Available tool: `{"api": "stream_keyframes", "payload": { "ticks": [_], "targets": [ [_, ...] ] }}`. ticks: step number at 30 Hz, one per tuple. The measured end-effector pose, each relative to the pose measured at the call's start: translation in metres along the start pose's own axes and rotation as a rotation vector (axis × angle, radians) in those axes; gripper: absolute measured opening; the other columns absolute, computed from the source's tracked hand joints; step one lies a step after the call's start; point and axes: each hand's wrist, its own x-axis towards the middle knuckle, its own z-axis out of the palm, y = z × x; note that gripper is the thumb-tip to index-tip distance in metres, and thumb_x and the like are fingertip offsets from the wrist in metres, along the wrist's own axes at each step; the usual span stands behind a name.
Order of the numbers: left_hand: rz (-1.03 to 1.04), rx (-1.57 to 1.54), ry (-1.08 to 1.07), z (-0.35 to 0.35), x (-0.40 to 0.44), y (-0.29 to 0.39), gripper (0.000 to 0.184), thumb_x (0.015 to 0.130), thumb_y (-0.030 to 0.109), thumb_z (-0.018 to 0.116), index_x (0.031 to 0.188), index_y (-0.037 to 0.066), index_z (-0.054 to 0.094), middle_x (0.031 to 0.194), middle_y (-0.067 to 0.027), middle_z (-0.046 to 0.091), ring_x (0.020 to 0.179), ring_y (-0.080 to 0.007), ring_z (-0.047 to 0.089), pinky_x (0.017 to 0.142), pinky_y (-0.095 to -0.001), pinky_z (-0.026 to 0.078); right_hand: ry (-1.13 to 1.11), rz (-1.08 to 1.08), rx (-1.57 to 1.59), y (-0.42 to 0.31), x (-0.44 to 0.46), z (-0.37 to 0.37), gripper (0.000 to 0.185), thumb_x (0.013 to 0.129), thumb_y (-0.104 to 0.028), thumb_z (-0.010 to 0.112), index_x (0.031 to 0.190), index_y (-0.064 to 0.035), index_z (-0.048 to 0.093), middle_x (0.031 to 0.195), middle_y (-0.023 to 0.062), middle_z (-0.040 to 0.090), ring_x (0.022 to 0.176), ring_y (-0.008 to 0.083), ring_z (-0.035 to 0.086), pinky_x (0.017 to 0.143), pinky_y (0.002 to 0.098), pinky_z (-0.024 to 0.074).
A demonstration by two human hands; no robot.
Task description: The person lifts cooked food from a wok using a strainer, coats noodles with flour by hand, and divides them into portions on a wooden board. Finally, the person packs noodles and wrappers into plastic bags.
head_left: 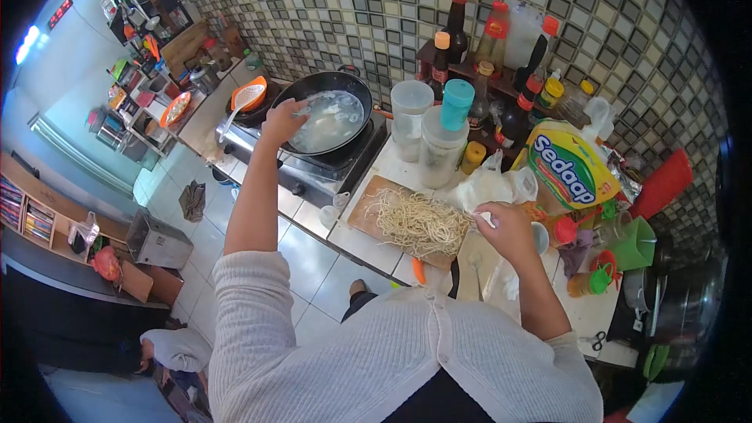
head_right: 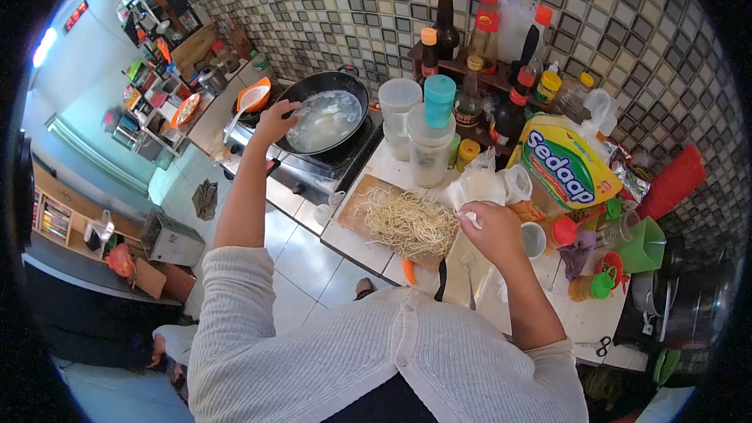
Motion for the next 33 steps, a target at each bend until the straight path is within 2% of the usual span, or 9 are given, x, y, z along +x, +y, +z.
{"api": "stream_keyframes", "payload": {
  "ticks": [6,11,14,16,19,23,25,29,33],
  "targets": [
    [0.101,-0.133,0.144,0.009,-0.050,0.034,0.015,0.073,0.031,0.079,0.084,0.019,0.077,0.124,-0.0032,0.065,0.107,-0.0319,0.060,0.093,-0.0418,0.047,-0.044,0.096,0.002,0.011,-0.007,-0.003,0.017,0.081,-0.024,0.067,0.092,-0.0112,0.071,0.084,0.0106,0.069,0.075,0.0293,0.065,0.068,0.0391,0.0511],
    [0.190,-0.271,-0.054,0.027,-0.116,0.117,0.022,0.068,0.035,0.083,0.071,0.014,0.075,0.112,-0.0069,0.069,0.101,-0.0298,0.062,0.085,-0.0389,0.048,-0.288,0.064,-0.058,0.034,-0.016,0.016,0.022,0.081,-0.021,0.064,0.098,-0.0094,0.071,0.095,0.0142,0.068,0.084,0.0325,0.065,0.074,0.0409,0.0515],
    [0.326,-0.330,-0.042,0.041,-0.149,0.160,0.025,0.070,0.031,0.083,0.079,0.010,0.072,0.117,-0.0111,0.067,0.103,-0.0303,0.063,0.086,-0.0395,0.048,-0.229,0.030,-0.060,0.048,-0.016,0.043,0.025,0.082,-0.014,0.059,0.104,-0.0069,0.069,0.102,0.0159,0.066,0.091,0.0341,0.064,0.079,0.0415,0.0513],
    [0.415,-0.323,-0.195,0.045,-0.163,0.180,0.033,0.074,0.035,0.079,0.099,0.014,0.071,0.124,-0.0084,0.064,0.111,-0.0289,0.060,0.090,-0.0407,0.045,-0.010,0.001,0.112,0.041,-0.009,0.055,0.028,0.083,-0.007,0.054,0.108,-0.0053,0.066,0.103,0.0156,0.065,0.093,0.0342,0.063,0.082,0.0421,0.0511],
    [0.490,-0.242,-0.238,0.039,-0.173,0.210,0.038,0.080,0.037,0.073,0.112,0.017,0.067,0.126,-0.0068,0.062,0.116,-0.0265,0.057,0.092,-0.0409,0.044,0.009,-0.056,0.095,0.038,-0.002,0.072,0.029,0.082,-0.003,0.053,0.107,-0.0051,0.066,0.103,0.0152,0.065,0.094,0.0341,0.062,0.083,0.0423,0.0504],
    [0.456,-0.326,-0.343,0.058,-0.154,0.218,0.038,0.085,0.037,0.067,0.118,0.018,0.064,0.123,-0.0073,0.064,0.112,-0.0263,0.059,0.094,-0.0437,0.041,-0.006,-0.120,-0.094,0.032,-0.005,0.083,0.028,0.082,-0.003,0.054,0.107,-0.0049,0.066,0.105,0.0149,0.065,0.095,0.0341,0.061,0.085,0.0421,0.0496],
    [0.316,-0.322,-0.455,0.076,-0.143,0.217,0.037,0.088,0.037,0.063,0.120,0.017,0.064,0.116,-0.0084,0.067,0.108,-0.0262,0.062,0.095,-0.0443,0.040,0.021,-0.097,-0.045,0.030,-0.007,0.085,0.027,0.082,-0.004,0.055,0.106,-0.0048,0.066,0.102,0.0154,0.065,0.096,0.0343,0.060,0.086,0.0421,0.0488],
    [0.355,-0.249,-0.523,0.109,-0.131,0.216,0.039,0.088,0.038,0.061,0.122,0.017,0.063,0.110,-0.0089,0.069,0.104,-0.0292,0.064,0.094,-0.0427,0.042,-0.078,-0.012,0.083,0.034,-0.006,0.088,0.030,0.081,-0.005,0.056,0.109,-0.0044,0.066,0.099,0.0165,0.066,0.095,0.0345,0.060,0.085,0.0419,0.0489],
    [0.363,-0.196,-0.708,0.107,-0.120,0.224,0.036,0.086,0.040,0.063,0.114,0.018,0.068,0.105,-0.0059,0.071,0.100,-0.0220,0.066,0.089,-0.0421,0.045,-0.092,-0.015,0.236,0.026,-0.005,0.067,0.033,0.081,-0.006,0.056,0.113,-0.0041,0.066,0.100,0.0181,0.066,0.097,0.0343,0.061,0.088,0.0407,0.0486]
  ]
}}
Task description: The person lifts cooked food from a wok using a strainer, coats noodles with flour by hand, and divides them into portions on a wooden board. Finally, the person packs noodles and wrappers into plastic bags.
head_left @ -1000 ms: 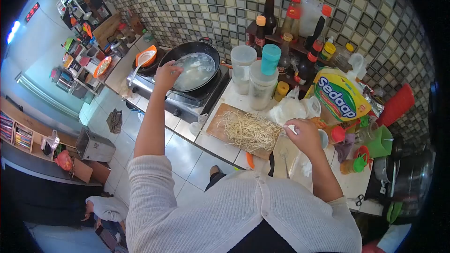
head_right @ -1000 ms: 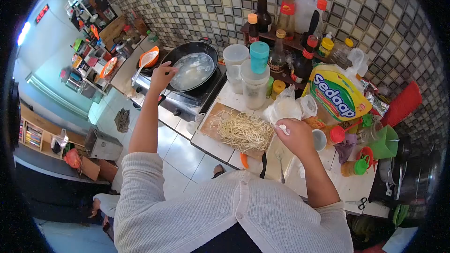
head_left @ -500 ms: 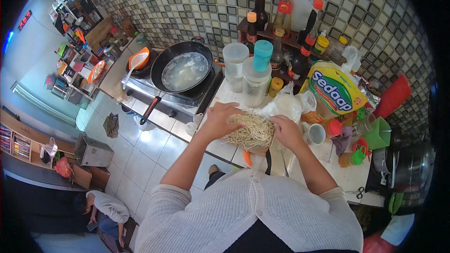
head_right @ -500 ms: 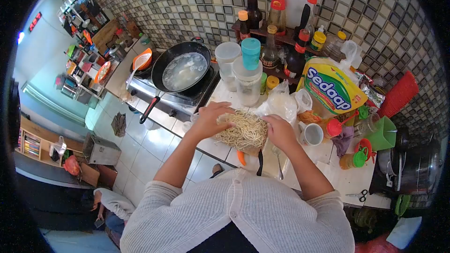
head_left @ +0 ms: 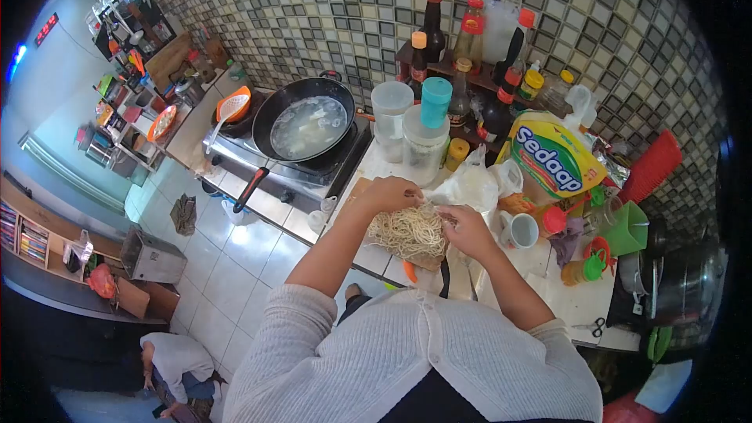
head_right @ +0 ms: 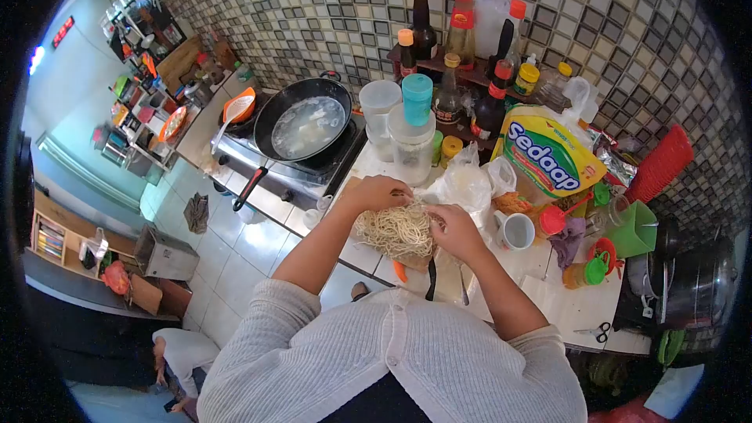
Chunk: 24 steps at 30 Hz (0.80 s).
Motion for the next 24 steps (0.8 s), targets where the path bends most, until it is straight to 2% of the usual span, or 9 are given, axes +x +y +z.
{"api": "stream_keyframes", "payload": {
  "ticks": [2,5,8,11,13,14,20,22,24],
  "targets": [
    [0.038,-0.035,-0.034,0.001,0.004,-0.007,0.033,0.085,0.039,0.064,0.109,0.018,0.071,0.100,-0.0060,0.072,0.098,-0.0217,0.067,0.086,-0.0400,0.048,0.017,-0.016,0.051,-0.003,-0.001,-0.010,0.034,0.081,-0.007,0.056,0.114,-0.0041,0.065,0.102,0.0183,0.066,0.097,0.0343,0.061,0.089,0.0402,0.0485],
    [0.099,-0.285,0.014,-0.003,-0.005,-0.012,0.029,0.086,0.036,0.064,0.103,0.013,0.073,0.097,-0.0095,0.072,0.091,-0.0269,0.067,0.078,-0.0373,0.052,0.036,0.177,0.153,0.005,-0.004,-0.017,0.034,0.080,-0.008,0.058,0.113,-0.0043,0.066,0.104,0.0181,0.066,0.098,0.0343,0.061,0.090,0.0403,0.0485],
    [0.078,-0.110,0.033,-0.016,-0.028,0.001,0.031,0.086,0.035,0.066,0.105,0.012,0.072,0.100,-0.0086,0.071,0.092,-0.0253,0.067,0.080,-0.0361,0.052,0.017,0.040,-0.177,0.022,-0.010,-0.005,0.032,0.080,-0.008,0.060,0.111,-0.0046,0.066,0.104,0.0162,0.066,0.099,0.0331,0.061,0.092,0.0402,0.0480],
    [0.123,-0.005,-0.003,-0.008,-0.052,0.002,0.047,0.080,0.045,0.070,0.115,0.013,0.068,0.114,-0.0077,0.068,0.108,-0.0264,0.062,0.093,-0.0390,0.048,0.046,-0.078,-0.250,0.020,-0.011,0.006,0.028,0.080,-0.008,0.062,0.108,-0.0050,0.067,0.104,0.0143,0.066,0.101,0.0317,0.060,0.092,0.0403,0.0472],
    [0.256,0.071,0.153,0.001,-0.070,0.003,0.069,0.069,0.054,0.077,0.123,0.014,0.063,0.127,-0.0080,0.061,0.125,-0.0302,0.051,0.107,-0.0439,0.036,0.034,0.017,-0.200,0.017,-0.009,0.011,0.025,0.080,-0.008,0.062,0.105,-0.0055,0.067,0.103,0.0126,0.066,0.102,0.0311,0.059,0.092,0.0399,0.0469],
    [0.192,0.014,0.056,0.000,-0.076,0.003,0.088,0.060,0.060,0.079,0.131,0.015,0.055,0.135,-0.0093,0.054,0.135,-0.0335,0.040,0.113,-0.0512,0.026,0.030,0.018,-0.196,0.017,-0.008,0.014,0.025,0.080,-0.008,0.062,0.105,-0.0055,0.067,0.103,0.0126,0.066,0.102,0.0311,0.059,0.092,0.0399,0.0469],
    [0.209,0.118,0.058,0.007,-0.102,-0.002,0.096,0.057,0.056,0.083,0.136,0.016,0.047,0.142,-0.0086,0.046,0.140,-0.0326,0.032,0.112,-0.0577,0.024,0.024,-0.095,-0.175,0.014,0.006,0.025,0.025,0.081,-0.007,0.061,0.105,-0.0059,0.069,0.099,0.0130,0.067,0.095,0.0295,0.063,0.086,0.0382,0.0501],
    [0.205,0.101,0.053,0.009,-0.106,-0.004,0.095,0.056,0.054,0.084,0.136,0.016,0.048,0.141,-0.0084,0.047,0.141,-0.0328,0.031,0.112,-0.0575,0.023,-0.124,0.064,0.166,0.012,0.022,0.021,0.025,0.082,-0.006,0.059,0.104,-0.0050,0.070,0.098,0.0155,0.069,0.084,0.0287,0.067,0.078,0.0365,0.0533],
    [0.204,0.090,0.049,0.008,-0.108,-0.005,0.094,0.056,0.051,0.085,0.135,0.016,0.049,0.141,-0.0081,0.048,0.141,-0.0331,0.031,0.113,-0.0573,0.022,-0.100,0.064,0.190,0.013,0.041,0.020,0.025,0.082,-0.006,0.057,0.103,-0.0045,0.070,0.097,0.0166,0.070,0.080,0.0285,0.068,0.075,0.0357,0.0540]
  ]
}}
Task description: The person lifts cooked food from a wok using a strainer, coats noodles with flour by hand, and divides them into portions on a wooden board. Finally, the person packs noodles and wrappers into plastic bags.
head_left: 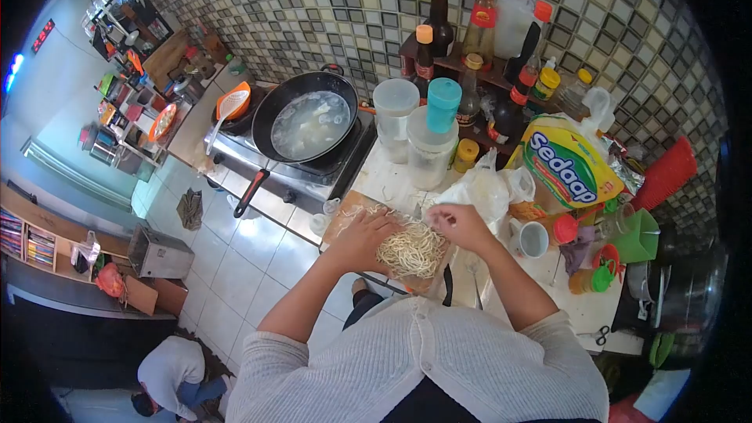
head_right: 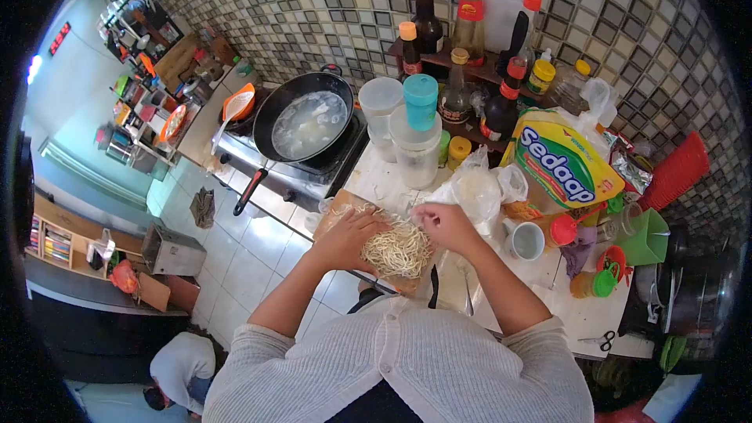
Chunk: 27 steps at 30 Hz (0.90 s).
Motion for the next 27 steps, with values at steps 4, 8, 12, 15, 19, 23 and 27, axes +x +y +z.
{"api": "stream_keyframes", "payload": {
  "ticks": [4,8,12,15,19,23,27],
  "targets": [
    [0.001,-0.010,-0.020,0.001,-0.004,0.002,0.091,0.056,0.046,0.086,0.133,0.015,0.050,0.140,-0.0079,0.048,0.142,-0.0332,0.030,0.114,-0.0573,0.020,-0.094,-0.162,-0.234,0.022,0.047,0.004,0.032,0.080,-0.001,0.054,0.109,-0.0059,0.068,0.108,0.0166,0.068,0.092,0.0311,0.067,0.082,0.0378,0.0533],
    [-0.004,-0.018,-0.019,0.001,-0.005,0.002,0.087,0.056,0.042,0.086,0.131,0.016,0.052,0.139,-0.0080,0.050,0.142,-0.0330,0.030,0.115,-0.0566,0.020,-0.252,-0.423,-0.577,0.040,0.062,0.022,0.030,0.078,0.001,0.054,0.105,-0.0029,0.065,0.111,0.0162,0.065,0.105,0.0341,0.062,0.088,0.0418,0.0506],
    [-0.019,-0.031,0.002,0.003,-0.006,0.001,0.085,0.056,0.040,0.087,0.130,0.016,0.053,0.138,-0.0076,0.051,0.141,-0.0329,0.031,0.115,-0.0549,0.020,-0.305,-0.456,-0.667,0.049,0.066,0.023,0.020,0.076,-0.001,0.058,0.095,-0.0004,0.064,0.103,0.0165,0.066,0.100,0.0339,0.063,0.086,0.0424,0.0510],
    [-0.003,-0.052,0.020,0.003,-0.007,0.001,0.084,0.055,0.038,0.087,0.129,0.016,0.054,0.139,-0.0073,0.051,0.140,-0.0329,0.032,0.116,-0.0531,0.020,-0.529,-0.432,-0.782,0.047,0.072,0.011,0.019,0.074,-0.003,0.062,0.093,-0.0006,0.064,0.100,0.0167,0.065,0.095,0.0342,0.064,0.084,0.0424,0.0512],
    [-0.012,-0.051,0.020,0.004,-0.006,0.001,0.084,0.055,0.038,0.088,0.129,0.017,0.054,0.140,-0.0075,0.050,0.140,-0.0325,0.033,0.116,-0.0534,0.020,-0.510,-0.406,-0.769,0.045,0.066,0.008,0.020,0.071,-0.005,0.065,0.091,-0.0028,0.065,0.092,0.0161,0.066,0.091,0.0348,0.064,0.080,0.0425,0.0513],
    [-0.033,-0.064,0.013,0.005,-0.006,0.001,0.085,0.054,0.038,0.088,0.129,0.017,0.054,0.141,-0.0070,0.050,0.141,-0.0316,0.032,0.116,-0.0545,0.020,-0.393,-0.261,-0.638,0.038,0.054,0.008,0.022,0.070,0.000,0.063,0.092,-0.0054,0.063,0.081,0.0150,0.066,0.092,0.0343,0.062,0.082,0.0432,0.0481],
    [-0.048,-0.053,0.002,0.002,-0.006,0.005,0.086,0.054,0.038,0.088,0.129,0.017,0.053,0.141,-0.0062,0.050,0.141,-0.0312,0.031,0.116,-0.0551,0.020,-0.362,-0.303,-0.696,0.028,0.048,0.005,0.017,0.072,0.000,0.061,0.088,-0.0049,0.062,0.078,0.0159,0.066,0.086,0.0352,0.062,0.081,0.0434,0.0474]
  ]
}}
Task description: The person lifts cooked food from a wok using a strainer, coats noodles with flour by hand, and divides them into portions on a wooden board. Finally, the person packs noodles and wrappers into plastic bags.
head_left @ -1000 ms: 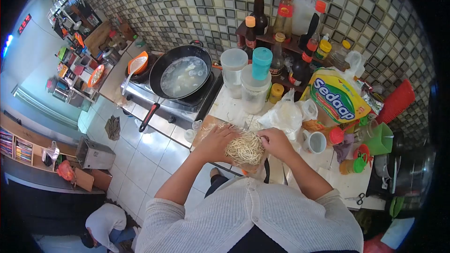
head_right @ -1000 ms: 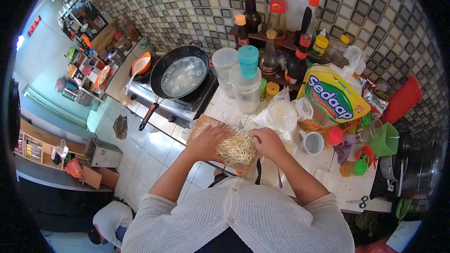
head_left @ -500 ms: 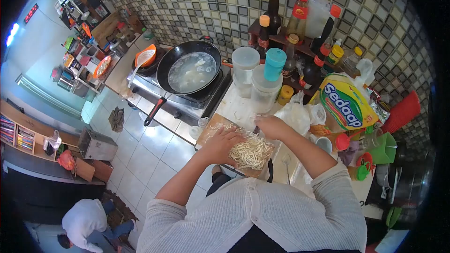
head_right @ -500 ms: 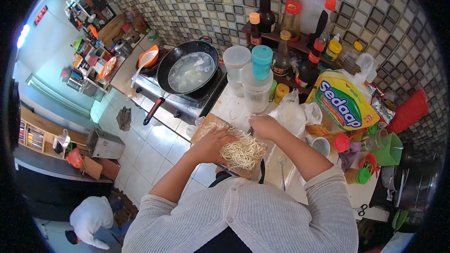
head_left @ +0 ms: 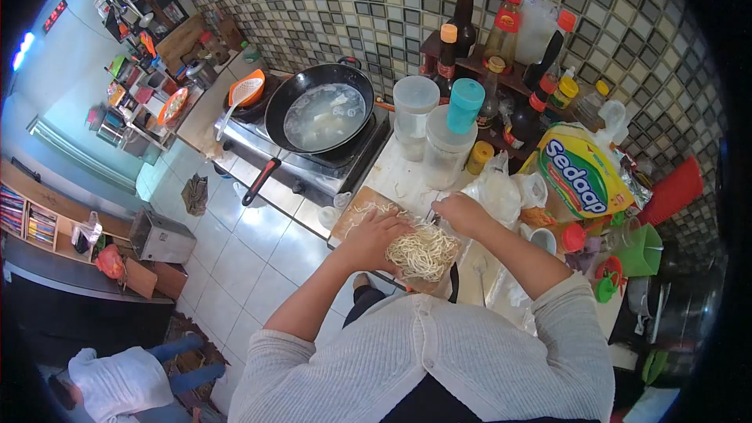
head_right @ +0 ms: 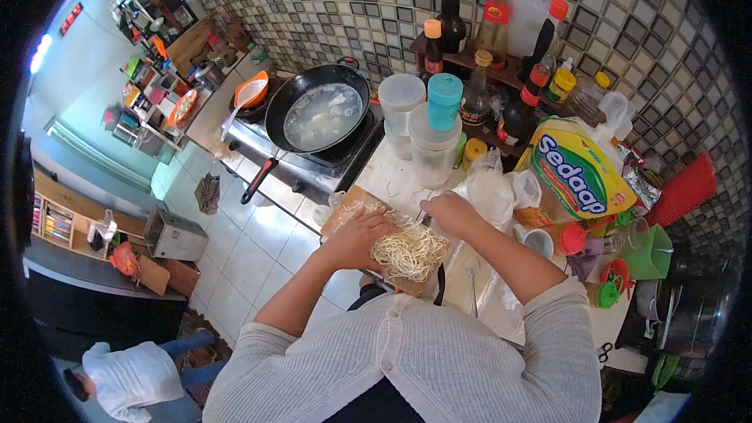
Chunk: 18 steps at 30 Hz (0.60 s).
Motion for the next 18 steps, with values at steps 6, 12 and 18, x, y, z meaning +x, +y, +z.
{"api": "stream_keyframes", "payload": {
  "ticks": [6,12,18],
  "targets": [
    [-0.010,-0.012,0.018,0.004,0.000,-0.001,0.086,0.054,0.039,0.088,0.130,0.017,0.053,0.141,-0.0061,0.049,0.141,-0.0307,0.032,0.115,-0.0560,0.020,0.168,0.089,0.333,0.004,0.002,-0.012,0.016,0.075,-0.002,0.064,0.092,-0.0037,0.062,0.080,0.0147,0.068,0.078,0.0319,0.066,0.074,0.0389,0.0516],
    [-0.051,0.018,0.056,0.001,-0.007,0.007,0.092,0.053,0.043,0.088,0.132,0.016,0.050,0.143,-0.0073,0.047,0.141,-0.0321,0.032,0.115,-0.0559,0.019,0.085,0.111,0.946,-0.064,-0.008,-0.075,0.026,0.079,-0.007,0.071,0.104,-0.0025,0.064,0.087,0.0070,0.069,0.085,0.0168,0.068,0.078,0.0301,0.0535],
    [-0.144,0.077,0.260,-0.011,-0.030,0.012,0.111,0.048,0.049,0.087,0.143,0.017,0.040,0.146,-0.0096,0.044,0.139,-0.0350,0.033,0.112,-0.0605,0.019,0.102,0.055,0.859,-0.048,0.002,-0.044,0.032,0.078,-0.010,0.072,0.108,-0.0025,0.065,0.093,0.0098,0.070,0.086,0.0179,0.068,0.080,0.0323,0.0538]
  ]
}}
